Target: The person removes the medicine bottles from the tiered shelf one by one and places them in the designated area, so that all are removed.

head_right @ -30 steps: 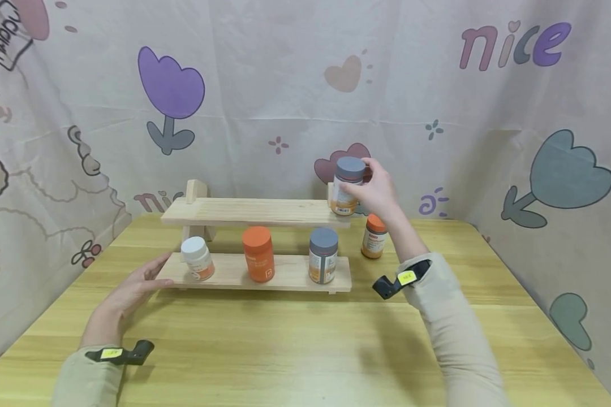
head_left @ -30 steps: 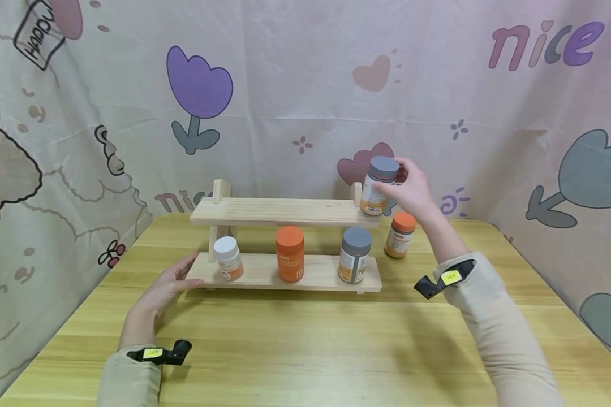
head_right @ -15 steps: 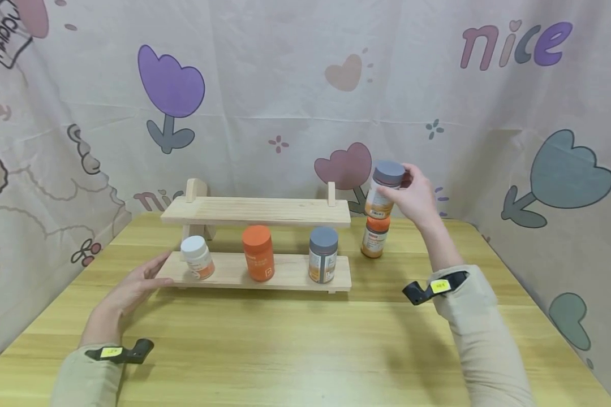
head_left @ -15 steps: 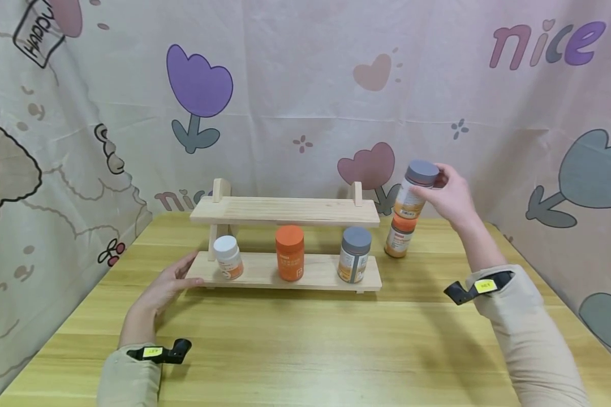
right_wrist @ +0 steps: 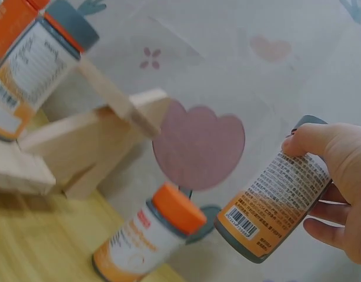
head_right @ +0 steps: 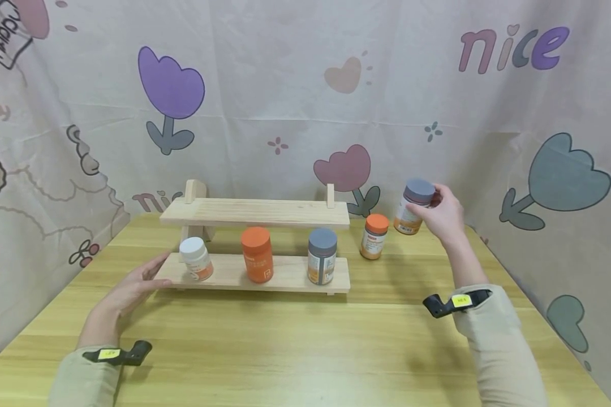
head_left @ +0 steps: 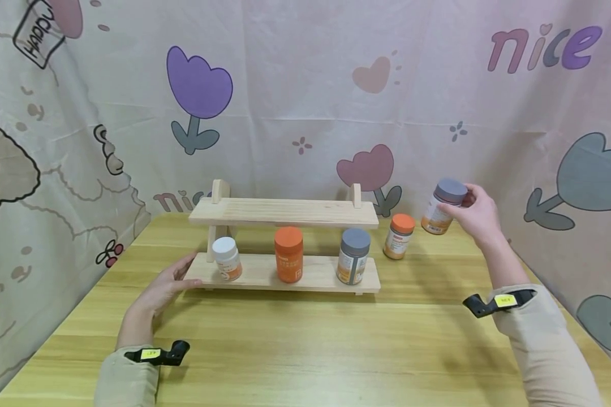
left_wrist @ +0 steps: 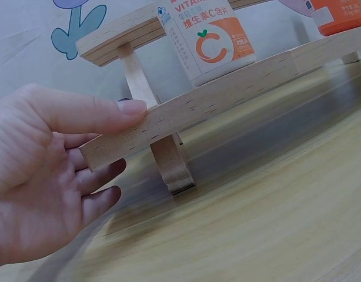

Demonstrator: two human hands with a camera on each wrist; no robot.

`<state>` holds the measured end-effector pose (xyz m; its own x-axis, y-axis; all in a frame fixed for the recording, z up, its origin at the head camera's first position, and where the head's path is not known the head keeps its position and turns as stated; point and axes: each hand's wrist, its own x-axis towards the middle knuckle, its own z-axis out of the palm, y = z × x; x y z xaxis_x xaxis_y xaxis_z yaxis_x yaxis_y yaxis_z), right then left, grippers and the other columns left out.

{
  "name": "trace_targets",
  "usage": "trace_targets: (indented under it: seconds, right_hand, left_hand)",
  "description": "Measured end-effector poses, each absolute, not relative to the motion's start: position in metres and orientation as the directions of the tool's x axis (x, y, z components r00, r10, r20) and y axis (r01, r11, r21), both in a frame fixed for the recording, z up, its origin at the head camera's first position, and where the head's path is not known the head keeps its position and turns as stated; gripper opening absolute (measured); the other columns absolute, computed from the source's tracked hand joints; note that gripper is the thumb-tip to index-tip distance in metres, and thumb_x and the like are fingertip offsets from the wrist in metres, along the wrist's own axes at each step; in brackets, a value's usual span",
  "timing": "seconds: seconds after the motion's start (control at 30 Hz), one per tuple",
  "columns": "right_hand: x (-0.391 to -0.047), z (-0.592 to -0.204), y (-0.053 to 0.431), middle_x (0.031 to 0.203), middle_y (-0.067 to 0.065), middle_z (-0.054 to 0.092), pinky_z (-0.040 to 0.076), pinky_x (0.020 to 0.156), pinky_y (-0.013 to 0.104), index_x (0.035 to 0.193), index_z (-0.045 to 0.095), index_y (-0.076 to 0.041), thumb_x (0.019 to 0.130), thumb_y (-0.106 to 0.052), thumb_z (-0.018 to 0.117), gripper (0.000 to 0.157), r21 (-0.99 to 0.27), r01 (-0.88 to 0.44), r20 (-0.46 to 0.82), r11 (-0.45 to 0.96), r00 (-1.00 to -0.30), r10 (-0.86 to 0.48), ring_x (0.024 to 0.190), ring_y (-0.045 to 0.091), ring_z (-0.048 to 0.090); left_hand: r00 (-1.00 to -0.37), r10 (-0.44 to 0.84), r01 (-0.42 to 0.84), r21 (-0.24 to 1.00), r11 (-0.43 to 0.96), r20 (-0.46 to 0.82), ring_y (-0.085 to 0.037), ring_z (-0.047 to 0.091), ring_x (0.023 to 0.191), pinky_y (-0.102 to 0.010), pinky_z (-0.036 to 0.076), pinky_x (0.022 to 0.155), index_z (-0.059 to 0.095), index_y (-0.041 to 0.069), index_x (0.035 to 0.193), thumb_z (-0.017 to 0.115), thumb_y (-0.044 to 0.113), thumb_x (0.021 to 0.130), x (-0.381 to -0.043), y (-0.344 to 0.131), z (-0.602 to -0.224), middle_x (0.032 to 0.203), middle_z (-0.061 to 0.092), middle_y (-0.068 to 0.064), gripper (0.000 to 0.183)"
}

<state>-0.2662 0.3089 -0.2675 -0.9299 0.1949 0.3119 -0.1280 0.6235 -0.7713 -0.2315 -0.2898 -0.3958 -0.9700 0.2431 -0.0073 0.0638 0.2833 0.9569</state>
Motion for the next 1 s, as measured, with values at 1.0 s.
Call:
trace_targets:
  seconds: [1.0]
  right_hand:
    - [-0.283, -0.357, 0.349, 0.132, 0.034, 0.040, 0.038, 0.098, 0.053, 0.140, 0.025, 0.010, 0.086, -0.025, 0.066, 0.076, -0.800, 0.020, 0.200, 0.599, -0.933, 0.299, 0.118, 0.045, 0.043]
  left_hand:
    - [-0.975, 0.224, 0.051, 0.960, 0.274, -0.012, -0.042, -0.001, 0.137, -0.054, 0.006, 0.109, 0.001, -0.004, 0.146, 0.064, 0.008, 0.085, -0.231, -0.289, -0.397, 0.152, -0.004, -0.023, 0.089]
